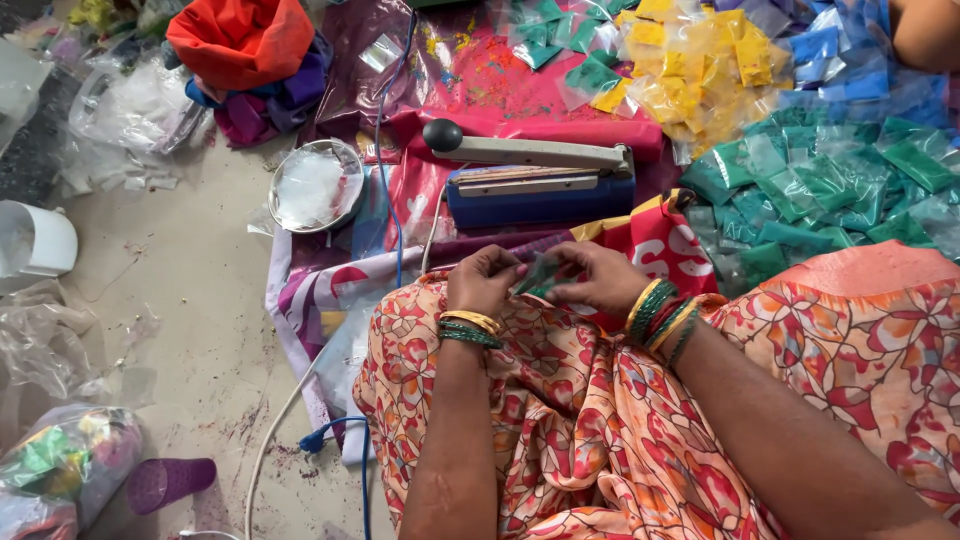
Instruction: The person seals small plastic bags containing colorful powders using a manual heat sealer.
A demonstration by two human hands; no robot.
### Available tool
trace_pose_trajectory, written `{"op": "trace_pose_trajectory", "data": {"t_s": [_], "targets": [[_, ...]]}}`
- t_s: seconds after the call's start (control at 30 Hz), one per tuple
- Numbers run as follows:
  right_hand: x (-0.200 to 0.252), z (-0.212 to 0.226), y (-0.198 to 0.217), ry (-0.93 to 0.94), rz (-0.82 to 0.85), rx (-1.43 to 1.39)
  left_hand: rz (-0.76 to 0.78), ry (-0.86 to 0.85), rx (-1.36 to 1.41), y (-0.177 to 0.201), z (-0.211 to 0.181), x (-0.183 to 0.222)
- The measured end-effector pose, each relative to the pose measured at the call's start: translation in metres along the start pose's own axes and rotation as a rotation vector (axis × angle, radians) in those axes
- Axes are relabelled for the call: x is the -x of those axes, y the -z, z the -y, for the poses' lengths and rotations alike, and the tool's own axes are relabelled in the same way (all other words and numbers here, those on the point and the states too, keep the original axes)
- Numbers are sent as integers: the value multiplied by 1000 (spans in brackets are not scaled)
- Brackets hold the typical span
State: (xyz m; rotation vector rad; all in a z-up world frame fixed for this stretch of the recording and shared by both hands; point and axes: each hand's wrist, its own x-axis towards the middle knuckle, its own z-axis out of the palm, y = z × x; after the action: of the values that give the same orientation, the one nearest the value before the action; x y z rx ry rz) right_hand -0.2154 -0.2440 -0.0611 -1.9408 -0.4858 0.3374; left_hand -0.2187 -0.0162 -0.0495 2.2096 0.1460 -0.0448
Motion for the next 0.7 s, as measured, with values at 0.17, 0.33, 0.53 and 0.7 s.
{"op": "trace_pose_trajectory", "data": {"t_s": [0.17, 0.33, 0.53, 0.7], "targets": [[-3, -8, -6, -118, -76, -449, 239, 3, 772, -9, 24, -13], [4, 13, 3, -87, -166, -528, 281, -30, 893, -10, 13, -11], [8, 22, 12, 8, -229, -287, 507, 194, 1154, -19, 13, -7], [6, 27, 21, 7, -137, -471, 404, 96, 1040, -36, 22, -13]]}}
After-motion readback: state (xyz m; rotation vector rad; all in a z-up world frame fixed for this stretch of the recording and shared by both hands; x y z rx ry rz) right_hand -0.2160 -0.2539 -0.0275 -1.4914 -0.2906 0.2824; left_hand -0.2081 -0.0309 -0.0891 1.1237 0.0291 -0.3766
